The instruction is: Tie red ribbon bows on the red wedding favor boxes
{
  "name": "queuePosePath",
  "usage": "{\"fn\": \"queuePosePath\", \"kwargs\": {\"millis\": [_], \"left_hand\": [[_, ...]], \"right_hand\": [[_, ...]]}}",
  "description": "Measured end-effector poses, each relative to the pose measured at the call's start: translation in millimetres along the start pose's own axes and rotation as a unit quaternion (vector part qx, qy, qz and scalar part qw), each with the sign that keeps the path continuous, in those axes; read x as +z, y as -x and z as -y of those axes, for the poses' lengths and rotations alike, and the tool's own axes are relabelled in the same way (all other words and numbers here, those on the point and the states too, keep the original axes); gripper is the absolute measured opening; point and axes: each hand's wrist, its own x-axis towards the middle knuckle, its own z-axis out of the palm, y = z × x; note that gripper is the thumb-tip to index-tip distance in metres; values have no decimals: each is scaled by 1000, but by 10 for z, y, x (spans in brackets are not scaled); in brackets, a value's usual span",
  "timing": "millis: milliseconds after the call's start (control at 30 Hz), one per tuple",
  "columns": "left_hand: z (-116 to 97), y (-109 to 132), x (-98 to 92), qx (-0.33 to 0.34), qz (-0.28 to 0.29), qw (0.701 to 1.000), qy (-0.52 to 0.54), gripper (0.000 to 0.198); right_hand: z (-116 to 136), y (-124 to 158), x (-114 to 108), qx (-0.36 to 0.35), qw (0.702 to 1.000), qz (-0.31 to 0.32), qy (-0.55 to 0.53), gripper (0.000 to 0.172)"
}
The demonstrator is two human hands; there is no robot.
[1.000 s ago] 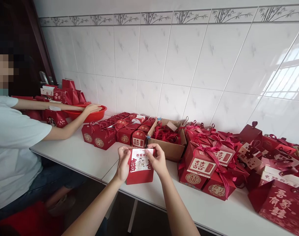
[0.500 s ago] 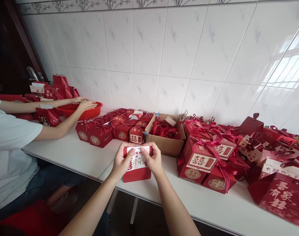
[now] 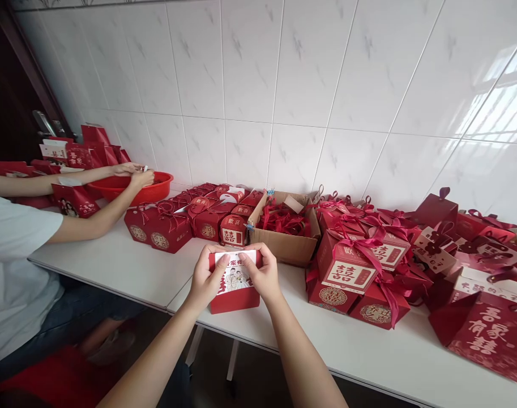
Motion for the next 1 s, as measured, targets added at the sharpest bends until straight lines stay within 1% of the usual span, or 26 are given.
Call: {"fn": "queuePosePath", "kwargs": {"millis": [233,367,533,633,700,733,767,800,833,867,933,1000], "left_hand": [[-8,-7,7,0,-4,1000,-7,19],[0,-11,12,8,-21,1000,-11,18],[47,10,12,-52,-18,997,55,26],[65,19,3,-82,-9,994,65,28],[71,16,-2,-95,-2,993,68,28],[72,13,-3,-98,-1,993,71,29],[74,10,-2,-100,0,992,73,29],[75,7,-1,-101,0,992,76,30],[77,5,2,-103,1,992,78,31],[80,3,5,-104,0,991,79,31],[90,-3,11,-108,-3,991,83,32],[108,-13,15,-105,-6,991,85,32]], "right_hand": [[9,9,-2,6,1000,-2,6,20],[13,-13,-2,7,1000,-4,11,21],[-20,4,13,16,1000,1,-2,22],[4,22,13,25,1000,14,-7,22],[69,-63,-33,7,1000,25,10,22],[115,-157,-82,-9,999,11,36,22],[163,-290,-151,-19,996,-17,91,25],[208,-458,-238,-23,986,-54,159,29],[244,-652,-342,-11,963,-105,250,35],[264,-859,-456,32,919,-119,374,38],[243,-1252,-680,80,885,-111,446,29],[138,-1536,-848,120,851,-86,504,22]]}}
